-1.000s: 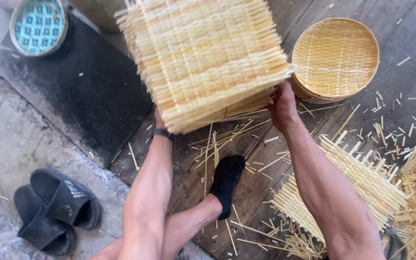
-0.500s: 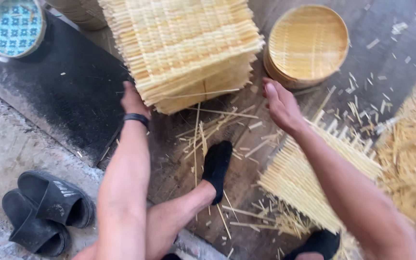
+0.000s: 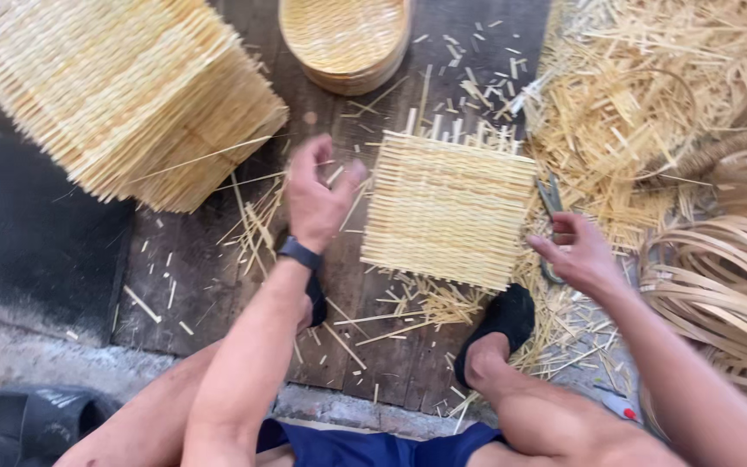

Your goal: The person sits on the floor and repeatedly weaves bamboo strips into circular frames, then uses shears to trim the excess material. The finished pieces are stacked nearby.

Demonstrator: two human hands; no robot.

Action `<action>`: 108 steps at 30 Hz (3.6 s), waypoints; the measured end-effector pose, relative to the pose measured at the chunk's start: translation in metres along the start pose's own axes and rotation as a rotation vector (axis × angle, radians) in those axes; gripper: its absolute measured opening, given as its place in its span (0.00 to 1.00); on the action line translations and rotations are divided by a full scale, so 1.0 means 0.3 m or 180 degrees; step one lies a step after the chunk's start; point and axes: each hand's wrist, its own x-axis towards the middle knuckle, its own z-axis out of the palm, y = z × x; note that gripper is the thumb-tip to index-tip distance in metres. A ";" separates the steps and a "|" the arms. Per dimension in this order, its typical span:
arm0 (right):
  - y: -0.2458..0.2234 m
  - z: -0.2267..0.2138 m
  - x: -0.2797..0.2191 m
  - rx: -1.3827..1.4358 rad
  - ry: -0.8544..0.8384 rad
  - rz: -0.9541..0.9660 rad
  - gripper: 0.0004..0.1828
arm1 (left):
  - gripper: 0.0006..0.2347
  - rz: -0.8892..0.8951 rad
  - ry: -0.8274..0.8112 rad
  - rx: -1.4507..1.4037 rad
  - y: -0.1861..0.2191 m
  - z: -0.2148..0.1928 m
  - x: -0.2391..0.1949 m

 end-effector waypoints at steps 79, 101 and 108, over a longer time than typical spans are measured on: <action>-0.434 -0.291 -0.097 0.0904 0.1747 -0.2019 0.23 | 0.13 -0.1418 -0.0745 -0.3419 0.467 0.251 -0.164; -0.151 -0.092 0.029 0.4364 -0.0298 0.0499 0.26 | 0.17 -0.3059 -0.1781 -0.3293 0.213 0.253 -0.017; -0.136 -0.055 0.025 0.4767 -0.0534 -0.0026 0.26 | 0.17 -0.3194 -0.1363 -0.4409 0.154 0.274 -0.057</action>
